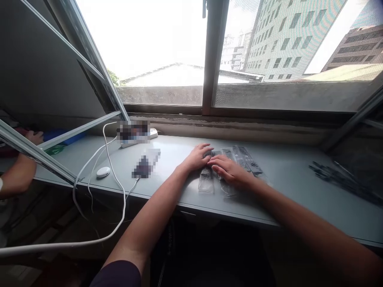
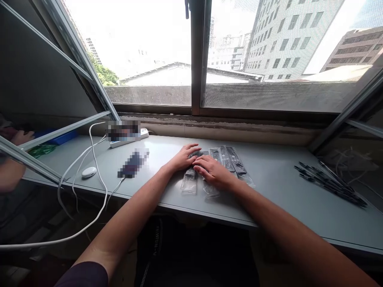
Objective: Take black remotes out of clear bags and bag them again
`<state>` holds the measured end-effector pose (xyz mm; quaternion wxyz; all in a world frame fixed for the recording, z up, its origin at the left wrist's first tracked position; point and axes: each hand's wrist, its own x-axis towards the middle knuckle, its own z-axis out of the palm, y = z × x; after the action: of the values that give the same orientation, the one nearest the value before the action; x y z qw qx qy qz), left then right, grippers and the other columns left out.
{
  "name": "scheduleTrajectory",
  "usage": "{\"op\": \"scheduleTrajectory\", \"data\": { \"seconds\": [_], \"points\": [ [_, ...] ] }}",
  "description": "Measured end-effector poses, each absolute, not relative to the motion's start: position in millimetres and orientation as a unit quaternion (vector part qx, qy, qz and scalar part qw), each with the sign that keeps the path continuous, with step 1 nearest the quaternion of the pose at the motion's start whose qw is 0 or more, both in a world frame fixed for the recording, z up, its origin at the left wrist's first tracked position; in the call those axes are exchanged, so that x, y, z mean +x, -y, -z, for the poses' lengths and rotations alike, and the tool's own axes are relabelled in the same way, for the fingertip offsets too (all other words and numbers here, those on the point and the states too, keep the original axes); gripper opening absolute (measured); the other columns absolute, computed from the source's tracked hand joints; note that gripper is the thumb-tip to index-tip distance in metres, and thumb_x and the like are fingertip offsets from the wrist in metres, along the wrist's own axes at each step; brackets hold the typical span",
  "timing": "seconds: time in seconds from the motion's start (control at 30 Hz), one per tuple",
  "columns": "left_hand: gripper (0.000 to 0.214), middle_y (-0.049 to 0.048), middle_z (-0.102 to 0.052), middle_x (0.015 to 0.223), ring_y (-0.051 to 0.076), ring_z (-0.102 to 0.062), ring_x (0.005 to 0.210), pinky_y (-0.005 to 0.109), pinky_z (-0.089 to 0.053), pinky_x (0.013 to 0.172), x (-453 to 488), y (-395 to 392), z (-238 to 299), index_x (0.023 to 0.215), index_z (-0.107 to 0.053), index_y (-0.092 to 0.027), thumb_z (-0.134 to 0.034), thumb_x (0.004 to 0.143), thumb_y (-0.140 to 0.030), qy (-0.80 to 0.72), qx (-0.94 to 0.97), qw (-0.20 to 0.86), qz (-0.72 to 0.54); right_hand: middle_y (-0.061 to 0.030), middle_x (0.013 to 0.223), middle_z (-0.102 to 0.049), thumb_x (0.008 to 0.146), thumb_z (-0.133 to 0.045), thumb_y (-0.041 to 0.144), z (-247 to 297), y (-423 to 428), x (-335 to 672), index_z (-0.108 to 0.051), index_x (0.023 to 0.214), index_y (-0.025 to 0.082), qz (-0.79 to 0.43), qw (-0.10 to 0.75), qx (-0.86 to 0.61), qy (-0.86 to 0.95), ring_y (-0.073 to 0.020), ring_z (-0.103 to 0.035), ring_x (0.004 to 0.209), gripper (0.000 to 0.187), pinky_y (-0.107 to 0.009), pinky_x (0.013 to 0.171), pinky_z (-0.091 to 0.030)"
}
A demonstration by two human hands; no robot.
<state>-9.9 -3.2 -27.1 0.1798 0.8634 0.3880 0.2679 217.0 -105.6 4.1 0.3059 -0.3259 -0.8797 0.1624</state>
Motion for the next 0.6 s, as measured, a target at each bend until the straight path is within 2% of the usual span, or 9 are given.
{"op": "scheduleTrajectory", "data": {
  "seconds": [0.13, 0.27, 0.37, 0.5, 0.6],
  "points": [
    [0.05, 0.0047, -0.06, 0.174, 0.031, -0.041, 0.171, 0.05, -0.033, 0.145, -4, 5, 29, 0.151, -0.078, -0.028, -0.054, 0.107, -0.026, -0.398, 0.869, 0.162, -0.247, -0.0133, 0.128, -0.077, 0.123, -0.043, 0.051, -2, 107, 207, -0.08, 0.119, 0.027, -0.148, 0.33, -0.352, 0.863, -0.0335, -0.071, 0.126, 0.045, -0.056, 0.117, -0.057],
    [0.049, 0.0071, -0.067, 0.167, 0.028, -0.046, 0.168, 0.047, -0.03, 0.146, -2, 5, 28, 0.147, -0.081, -0.025, -0.05, 0.11, -0.027, -0.395, 0.874, 0.143, -0.243, -0.0132, 0.125, -0.076, 0.121, -0.05, 0.047, 2, 107, 200, -0.078, 0.114, 0.027, -0.129, 0.344, -0.371, 0.853, -0.0344, -0.07, 0.124, 0.035, -0.057, 0.114, -0.057],
    [0.047, 0.0091, -0.068, 0.164, 0.027, -0.049, 0.166, 0.047, -0.029, 0.146, -2, 6, 25, 0.146, -0.081, -0.023, -0.051, 0.111, -0.029, -0.4, 0.87, 0.142, -0.25, -0.0135, 0.124, -0.077, 0.121, -0.049, 0.046, 3, 106, 199, -0.078, 0.112, 0.027, -0.128, 0.357, -0.364, 0.851, -0.0343, -0.071, 0.122, 0.036, -0.057, 0.113, -0.058],
    [0.044, 0.0076, -0.066, 0.167, 0.031, -0.042, 0.171, 0.053, -0.03, 0.146, -4, 10, 20, 0.144, -0.082, -0.026, -0.056, 0.112, -0.038, -0.401, 0.865, 0.161, -0.256, -0.0138, 0.128, -0.079, 0.121, -0.05, 0.05, -11, 104, 210, -0.08, 0.123, 0.027, -0.128, 0.39, -0.358, 0.839, -0.0349, -0.072, 0.125, 0.038, -0.057, 0.114, -0.058],
    [0.046, 0.0056, -0.064, 0.171, 0.034, -0.035, 0.175, 0.056, -0.03, 0.146, -6, 13, 17, 0.148, -0.081, -0.028, -0.058, 0.112, -0.046, -0.386, 0.869, 0.176, -0.255, -0.0152, 0.136, -0.079, 0.116, -0.059, 0.058, -30, 100, 230, -0.08, 0.136, 0.026, -0.113, 0.359, -0.368, 0.85, -0.0375, -0.072, 0.13, 0.042, -0.059, 0.117, -0.057]
  ]
}}
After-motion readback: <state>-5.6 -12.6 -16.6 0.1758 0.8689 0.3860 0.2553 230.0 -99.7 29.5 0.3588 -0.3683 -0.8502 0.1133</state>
